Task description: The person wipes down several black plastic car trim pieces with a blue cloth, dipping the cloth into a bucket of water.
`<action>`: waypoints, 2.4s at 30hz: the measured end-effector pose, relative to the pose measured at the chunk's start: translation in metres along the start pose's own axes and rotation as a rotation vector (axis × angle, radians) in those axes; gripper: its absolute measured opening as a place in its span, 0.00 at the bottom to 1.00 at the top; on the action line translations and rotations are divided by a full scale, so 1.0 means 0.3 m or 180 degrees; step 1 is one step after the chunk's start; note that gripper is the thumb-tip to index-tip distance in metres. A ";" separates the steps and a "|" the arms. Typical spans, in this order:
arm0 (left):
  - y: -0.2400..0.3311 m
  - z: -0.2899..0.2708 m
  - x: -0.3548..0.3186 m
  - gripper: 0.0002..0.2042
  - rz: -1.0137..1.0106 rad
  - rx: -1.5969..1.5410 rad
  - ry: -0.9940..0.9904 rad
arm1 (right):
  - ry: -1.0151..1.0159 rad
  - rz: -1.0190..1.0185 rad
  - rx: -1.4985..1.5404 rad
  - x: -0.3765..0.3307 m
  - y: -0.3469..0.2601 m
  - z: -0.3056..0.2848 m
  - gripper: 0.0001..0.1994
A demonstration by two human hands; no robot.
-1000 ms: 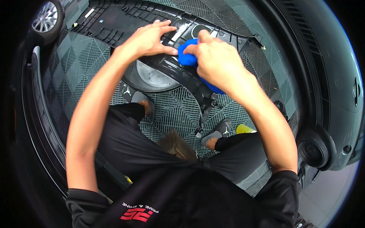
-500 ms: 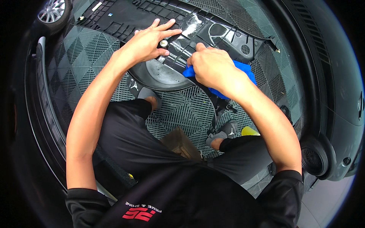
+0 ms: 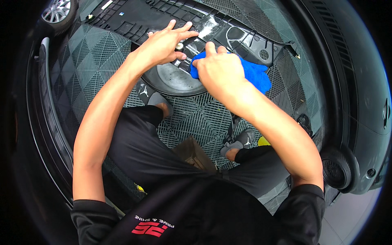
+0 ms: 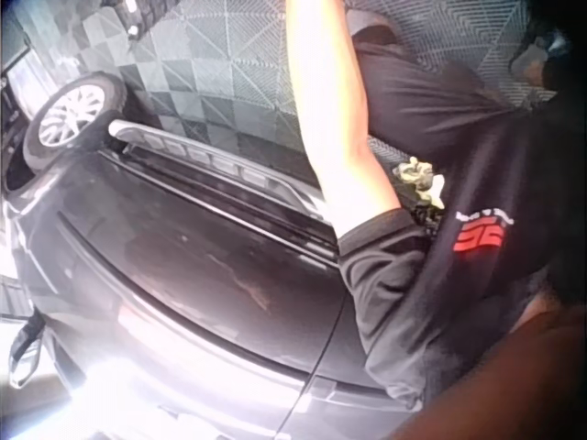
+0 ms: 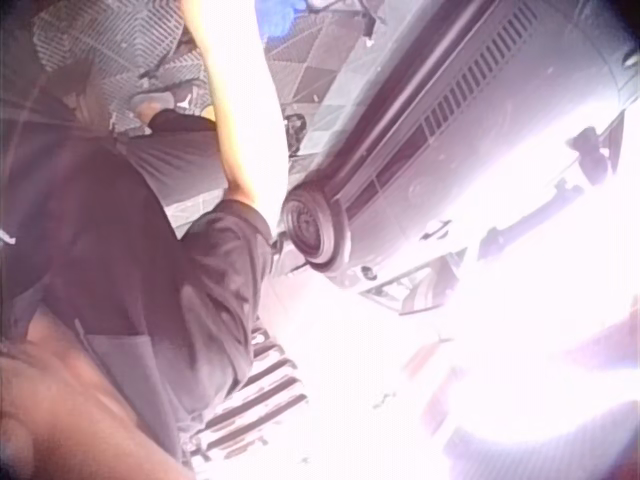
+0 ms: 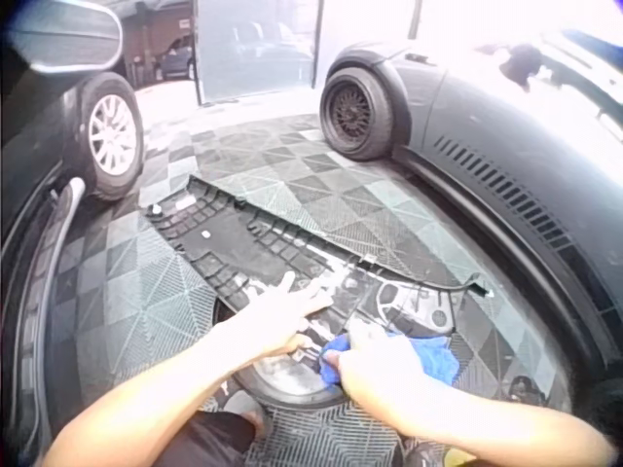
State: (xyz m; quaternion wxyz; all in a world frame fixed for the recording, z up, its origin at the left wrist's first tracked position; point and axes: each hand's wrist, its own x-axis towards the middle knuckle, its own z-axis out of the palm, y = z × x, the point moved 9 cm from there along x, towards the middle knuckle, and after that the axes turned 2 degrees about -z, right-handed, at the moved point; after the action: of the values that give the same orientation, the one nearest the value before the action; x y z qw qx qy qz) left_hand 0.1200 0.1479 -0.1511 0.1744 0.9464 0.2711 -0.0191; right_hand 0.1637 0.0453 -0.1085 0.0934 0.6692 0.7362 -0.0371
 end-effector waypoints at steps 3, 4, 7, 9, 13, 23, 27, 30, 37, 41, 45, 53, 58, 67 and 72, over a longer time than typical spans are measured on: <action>-0.006 -0.001 -0.005 0.37 -0.0045 -0.0004 -0.0004 | -0.0069 0.0154 -0.0235 0.009 -0.007 -0.002 0.11; -0.004 -0.009 -0.004 0.37 -0.0033 -0.0005 -0.0001 | 0.0003 0.0278 -0.0033 0.009 0.017 -0.026 0.12; 0.001 -0.007 -0.002 0.37 0.0012 -0.0061 0.0001 | -0.0052 0.0578 0.0531 0.010 0.113 -0.082 0.17; -0.007 0.004 -0.004 0.38 -0.0005 -0.0042 0.0025 | -0.0217 0.0083 0.0732 0.038 0.096 -0.006 0.19; -0.009 0.004 -0.007 0.38 -0.0095 -0.0089 -0.0025 | -0.0632 -0.0183 0.0560 0.009 0.076 0.027 0.22; 0.014 -0.004 -0.009 0.37 -0.0094 -0.0086 -0.0036 | -0.0196 -0.0223 0.0794 0.035 0.110 0.022 0.17; -0.009 0.001 -0.015 0.38 -0.0180 -0.0143 -0.0097 | -0.0851 -0.0105 0.0419 -0.016 0.153 0.030 0.19; 0.017 -0.002 -0.005 0.38 -0.0186 -0.0215 -0.0120 | -0.0669 0.0057 0.0035 -0.024 0.211 -0.003 0.19; 0.026 0.001 -0.003 0.38 -0.0135 -0.0241 -0.0087 | -0.0266 -0.0144 -0.0093 -0.058 0.173 0.000 0.16; 0.023 -0.003 -0.001 0.38 -0.0146 -0.0216 -0.0049 | -0.0078 0.0081 -0.0209 -0.051 0.231 -0.050 0.16; 0.030 0.003 0.002 0.38 -0.0111 -0.0154 -0.0038 | 0.0483 0.0912 0.0215 -0.043 0.334 -0.152 0.21; 0.027 0.001 -0.001 0.37 -0.0173 -0.0177 -0.0013 | -0.0546 0.0270 0.0104 -0.009 0.263 0.010 0.20; 0.038 0.001 0.006 0.37 -0.0199 -0.0254 -0.0051 | 0.0066 -0.0100 -0.0043 -0.043 0.290 0.031 0.16; 0.046 0.022 0.017 0.37 -0.0073 -0.0252 0.0064 | -0.0307 -0.0158 -0.0808 -0.023 0.257 0.000 0.17; 0.065 0.016 0.005 0.37 -0.0141 -0.0194 -0.0001 | -0.0265 -0.0162 -0.0419 -0.030 0.292 0.003 0.16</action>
State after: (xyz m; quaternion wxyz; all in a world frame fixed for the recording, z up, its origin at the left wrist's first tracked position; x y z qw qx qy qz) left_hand 0.1317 0.1316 -0.1495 0.2028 0.9344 0.2924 -0.0148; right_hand 0.2517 0.0452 -0.1016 0.1668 0.6406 0.7493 -0.0187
